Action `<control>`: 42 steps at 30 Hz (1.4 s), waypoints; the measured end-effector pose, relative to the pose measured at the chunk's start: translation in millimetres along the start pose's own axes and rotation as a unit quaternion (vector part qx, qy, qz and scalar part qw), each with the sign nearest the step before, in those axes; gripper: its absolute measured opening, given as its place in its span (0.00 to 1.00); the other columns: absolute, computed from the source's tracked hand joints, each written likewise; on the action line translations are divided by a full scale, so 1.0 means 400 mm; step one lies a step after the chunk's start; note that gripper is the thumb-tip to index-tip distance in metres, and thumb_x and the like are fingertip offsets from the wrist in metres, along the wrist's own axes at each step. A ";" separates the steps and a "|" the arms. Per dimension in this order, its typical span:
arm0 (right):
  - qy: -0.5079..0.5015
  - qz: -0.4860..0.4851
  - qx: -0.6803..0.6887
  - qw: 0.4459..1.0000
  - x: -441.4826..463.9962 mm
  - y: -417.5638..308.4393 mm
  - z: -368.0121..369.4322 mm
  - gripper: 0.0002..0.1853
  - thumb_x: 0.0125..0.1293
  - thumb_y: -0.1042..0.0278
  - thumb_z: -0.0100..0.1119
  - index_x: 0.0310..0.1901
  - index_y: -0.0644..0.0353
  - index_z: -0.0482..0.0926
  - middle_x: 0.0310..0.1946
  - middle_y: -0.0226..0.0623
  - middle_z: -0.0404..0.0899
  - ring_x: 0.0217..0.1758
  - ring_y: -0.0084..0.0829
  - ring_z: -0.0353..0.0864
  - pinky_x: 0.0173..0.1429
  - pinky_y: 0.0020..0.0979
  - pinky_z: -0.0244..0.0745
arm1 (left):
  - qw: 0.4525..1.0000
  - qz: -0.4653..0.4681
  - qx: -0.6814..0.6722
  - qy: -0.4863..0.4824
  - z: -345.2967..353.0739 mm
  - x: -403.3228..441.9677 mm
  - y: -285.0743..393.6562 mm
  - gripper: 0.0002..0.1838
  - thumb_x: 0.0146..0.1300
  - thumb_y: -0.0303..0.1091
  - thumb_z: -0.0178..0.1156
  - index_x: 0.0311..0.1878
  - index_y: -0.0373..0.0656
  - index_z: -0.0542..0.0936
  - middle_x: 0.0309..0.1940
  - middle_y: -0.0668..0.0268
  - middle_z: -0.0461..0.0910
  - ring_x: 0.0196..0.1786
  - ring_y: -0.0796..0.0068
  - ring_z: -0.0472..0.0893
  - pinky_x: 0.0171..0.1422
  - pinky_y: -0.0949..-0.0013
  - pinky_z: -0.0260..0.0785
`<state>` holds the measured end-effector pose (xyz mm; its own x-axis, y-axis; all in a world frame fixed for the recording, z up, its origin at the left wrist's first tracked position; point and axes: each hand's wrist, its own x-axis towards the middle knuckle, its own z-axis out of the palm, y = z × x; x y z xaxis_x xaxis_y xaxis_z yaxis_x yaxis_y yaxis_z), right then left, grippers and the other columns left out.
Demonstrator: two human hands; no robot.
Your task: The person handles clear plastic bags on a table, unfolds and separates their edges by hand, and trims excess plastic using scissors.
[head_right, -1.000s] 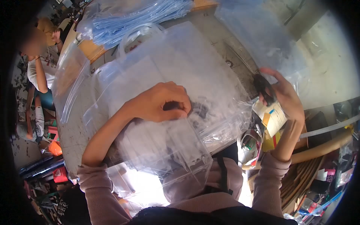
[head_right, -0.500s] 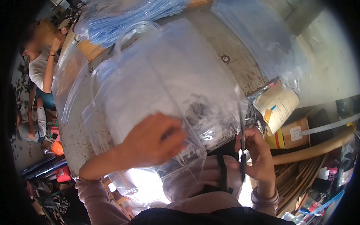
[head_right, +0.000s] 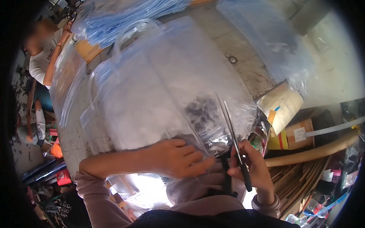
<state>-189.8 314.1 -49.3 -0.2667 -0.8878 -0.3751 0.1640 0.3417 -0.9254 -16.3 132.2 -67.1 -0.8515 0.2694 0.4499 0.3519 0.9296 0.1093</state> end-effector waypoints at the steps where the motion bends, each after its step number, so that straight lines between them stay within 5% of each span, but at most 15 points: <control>1: 0.009 0.014 0.011 1.000 0.007 0.003 0.007 0.25 0.46 0.68 0.74 0.43 0.60 0.69 0.32 0.28 0.70 0.35 0.18 0.71 0.40 0.21 0.67 | 1.000 0.006 -0.010 0.026 0.001 -0.002 0.000 0.18 0.52 0.33 0.56 0.48 0.42 0.75 0.23 0.73 0.71 0.25 0.81 0.73 0.26 0.78 0.62; 10: -0.019 0.033 0.004 0.999 0.033 0.009 0.001 0.23 0.49 0.67 0.73 0.43 0.59 0.69 0.29 0.27 0.70 0.35 0.18 0.71 0.41 0.22 0.66 | 0.999 0.026 -0.008 0.034 -0.010 0.003 0.000 0.14 0.60 0.44 0.54 0.43 0.46 0.74 0.22 0.73 0.70 0.24 0.82 0.72 0.26 0.79 0.61; 42: -0.033 0.017 -0.013 0.999 0.034 0.016 -0.024 0.28 0.47 0.70 0.74 0.49 0.59 0.70 0.32 0.28 0.72 0.36 0.18 0.72 0.42 0.22 0.69 | 0.998 0.029 -0.017 0.061 -0.004 0.000 0.002 0.09 0.59 0.40 0.55 0.38 0.46 0.74 0.19 0.74 0.67 0.21 0.82 0.68 0.24 0.79 0.57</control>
<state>-201.7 307.4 -60.6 -0.1987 -0.8934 -0.4029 0.1480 0.3791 -0.9135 -15.4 132.6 -65.6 -0.7760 0.2883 0.5610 0.4142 0.9037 0.1086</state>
